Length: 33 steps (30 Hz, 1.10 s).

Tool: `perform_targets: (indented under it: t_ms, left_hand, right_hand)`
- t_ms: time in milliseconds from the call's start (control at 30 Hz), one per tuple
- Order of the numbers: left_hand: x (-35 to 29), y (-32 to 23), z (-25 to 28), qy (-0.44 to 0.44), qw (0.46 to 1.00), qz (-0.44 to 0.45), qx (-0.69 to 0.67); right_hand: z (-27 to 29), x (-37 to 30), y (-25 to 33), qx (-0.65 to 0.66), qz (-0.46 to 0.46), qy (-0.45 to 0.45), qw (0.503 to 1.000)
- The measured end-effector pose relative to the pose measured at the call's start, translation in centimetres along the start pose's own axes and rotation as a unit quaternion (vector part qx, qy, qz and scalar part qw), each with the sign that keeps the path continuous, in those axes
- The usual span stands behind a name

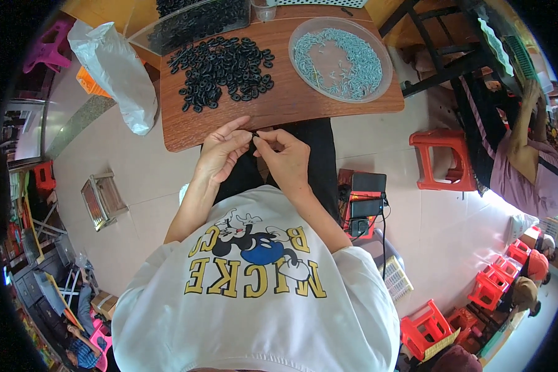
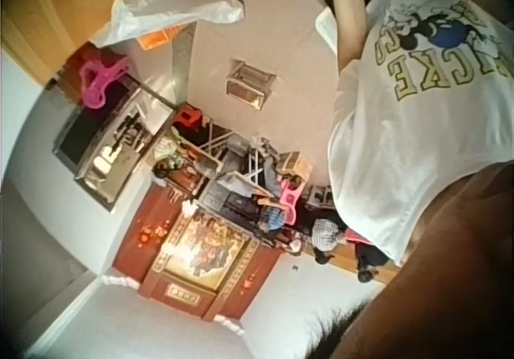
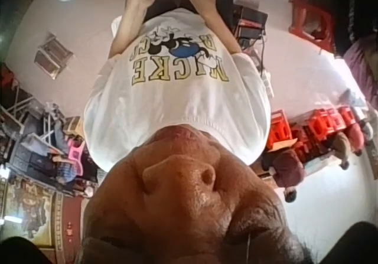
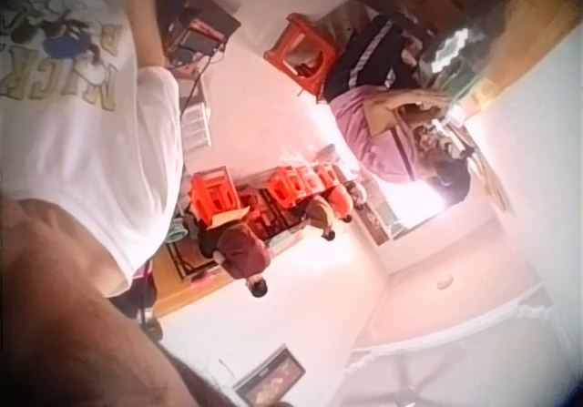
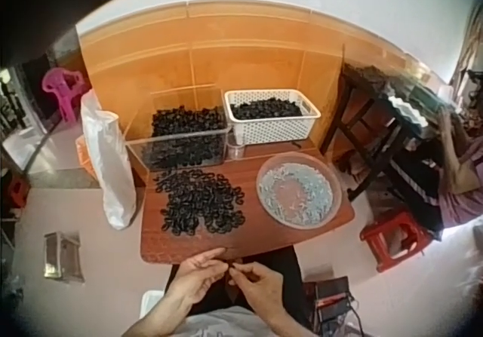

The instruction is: The person empties black plastic pieces from a container onto the table, then picks pins from a tray and inserts them into the plastic pieces by hand.

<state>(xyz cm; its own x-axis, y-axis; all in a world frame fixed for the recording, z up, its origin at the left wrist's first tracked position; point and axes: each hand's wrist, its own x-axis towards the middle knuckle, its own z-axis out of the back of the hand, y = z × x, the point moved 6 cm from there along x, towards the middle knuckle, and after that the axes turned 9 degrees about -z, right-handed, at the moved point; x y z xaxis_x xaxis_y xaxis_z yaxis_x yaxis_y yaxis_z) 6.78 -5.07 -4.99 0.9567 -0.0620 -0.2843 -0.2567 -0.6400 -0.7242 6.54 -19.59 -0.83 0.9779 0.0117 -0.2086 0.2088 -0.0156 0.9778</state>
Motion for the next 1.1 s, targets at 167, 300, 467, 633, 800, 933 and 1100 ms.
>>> perform_targets:
  t_ms: [167,300,467,633,800,933,1100]
  left_hand:
    - [-0.1,-0.1,0.1,0.008,0.999,-0.003,0.037]
    - [0.0,-0.6,0.4,0.014,0.998,-0.014,0.061]
    - [0.8,-2.4,0.0,0.009,0.991,-0.053,0.123]
    - [2.2,-7.3,-2.8,0.034,0.597,-0.481,0.641]
    - [3.7,-6.4,-2.6,0.067,0.617,-0.442,0.647]
    - [3.1,-6.4,-2.5,0.053,0.606,-0.452,0.652]
    - [1.8,-6.4,-1.9,-0.014,0.691,-0.415,0.592]
  right_hand:
    - [0.1,0.1,-0.6,-0.011,-0.012,0.006,1.000]
    - [-0.3,0.4,-1.3,0.015,-0.038,0.022,0.999]
    - [0.2,0.8,-1.0,0.070,-0.033,0.017,0.997]
    - [0.8,1.0,-1.0,0.142,-0.045,0.011,0.989]
    - [1.0,0.8,-1.0,0.149,-0.049,0.016,0.987]
    - [1.2,0.9,-0.8,0.158,-0.058,0.040,0.985]
    - [0.4,1.6,-0.1,0.182,-0.085,0.094,0.975]
